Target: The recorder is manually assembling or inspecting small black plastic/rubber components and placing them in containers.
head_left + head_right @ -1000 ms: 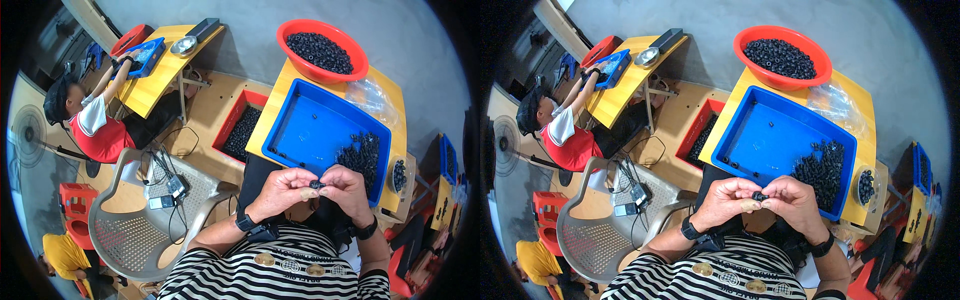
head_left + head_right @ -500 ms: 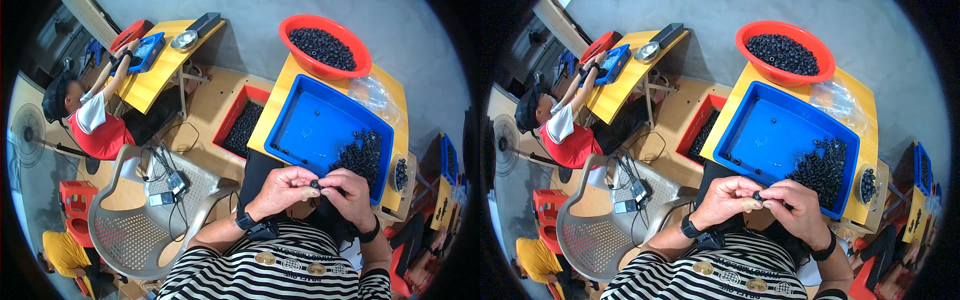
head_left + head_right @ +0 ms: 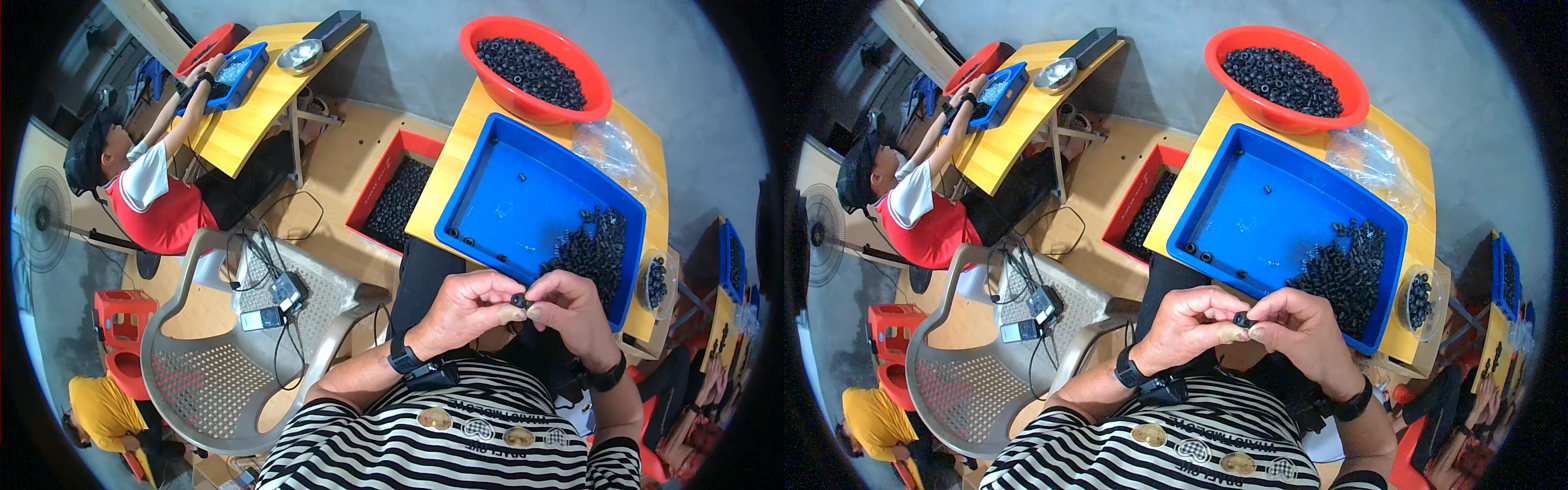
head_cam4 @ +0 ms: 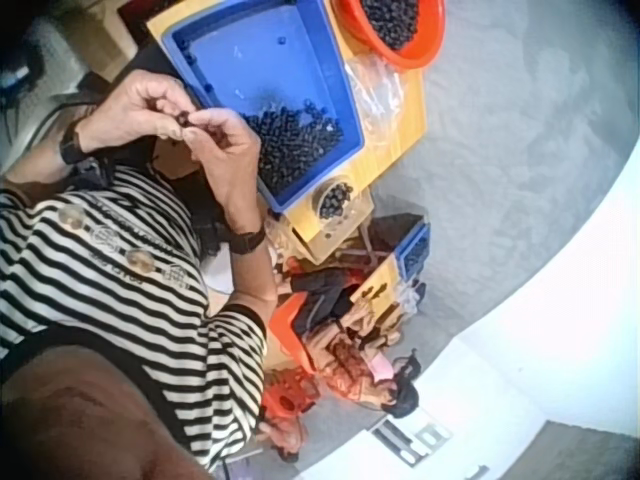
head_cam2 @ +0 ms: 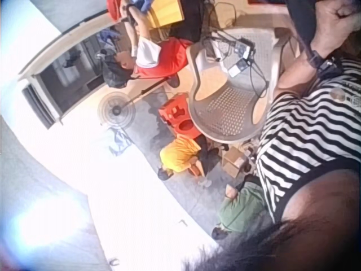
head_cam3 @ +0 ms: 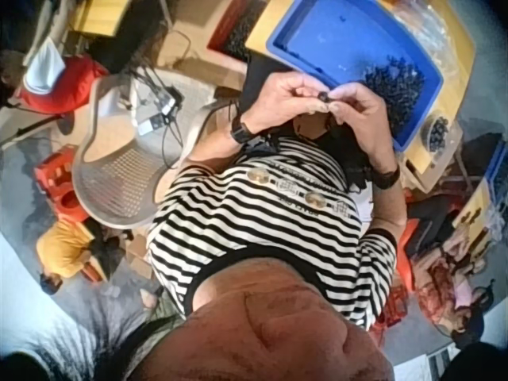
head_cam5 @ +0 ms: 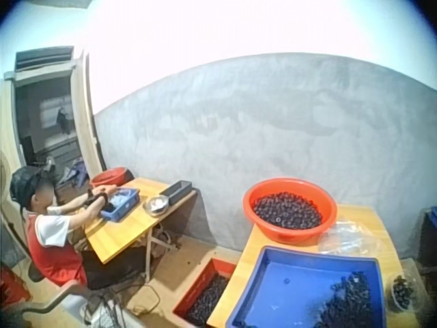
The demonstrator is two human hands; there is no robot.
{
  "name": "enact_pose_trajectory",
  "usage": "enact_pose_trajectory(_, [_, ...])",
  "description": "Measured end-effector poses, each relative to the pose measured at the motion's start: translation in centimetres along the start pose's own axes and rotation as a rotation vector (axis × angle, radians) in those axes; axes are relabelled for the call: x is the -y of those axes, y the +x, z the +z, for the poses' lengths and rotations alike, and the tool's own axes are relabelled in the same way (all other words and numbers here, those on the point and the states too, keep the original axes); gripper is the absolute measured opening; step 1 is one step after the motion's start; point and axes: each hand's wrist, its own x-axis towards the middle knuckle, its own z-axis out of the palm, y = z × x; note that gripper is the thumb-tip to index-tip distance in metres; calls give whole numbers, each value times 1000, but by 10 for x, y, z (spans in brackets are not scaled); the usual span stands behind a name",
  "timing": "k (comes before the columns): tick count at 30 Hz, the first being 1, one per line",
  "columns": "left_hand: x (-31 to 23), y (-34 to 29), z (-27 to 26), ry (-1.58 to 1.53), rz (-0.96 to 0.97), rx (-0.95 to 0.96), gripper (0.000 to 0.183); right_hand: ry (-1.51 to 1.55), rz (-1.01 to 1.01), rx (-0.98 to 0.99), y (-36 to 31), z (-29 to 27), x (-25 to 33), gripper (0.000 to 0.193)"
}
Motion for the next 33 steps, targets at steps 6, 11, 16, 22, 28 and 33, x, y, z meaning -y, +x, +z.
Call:
enact_pose_trajectory(6, [-4,1,-5,337,235,-12,28,342,170,68,2,0,-11,14])
enact_pose_trajectory(11, [0,3,-12,436,386,1,32,442,256,111,3,5,-8,19])
enact_pose_trajectory(16, [3,2,-18,491,389,25,33,357,302,204,2,5,-13,34])
enact_pose_trajectory(22, [1,7,-16,603,514,-13,30,291,229,206,0,6,-19,36])
enact_pose_trajectory(28, [1,8,-15,525,474,83,35,269,145,190,0,5,-19,29])
enact_pose_trajectory(33, [5,11,-11,515,467,107,35,377,159,152,-1,6,-25,25])
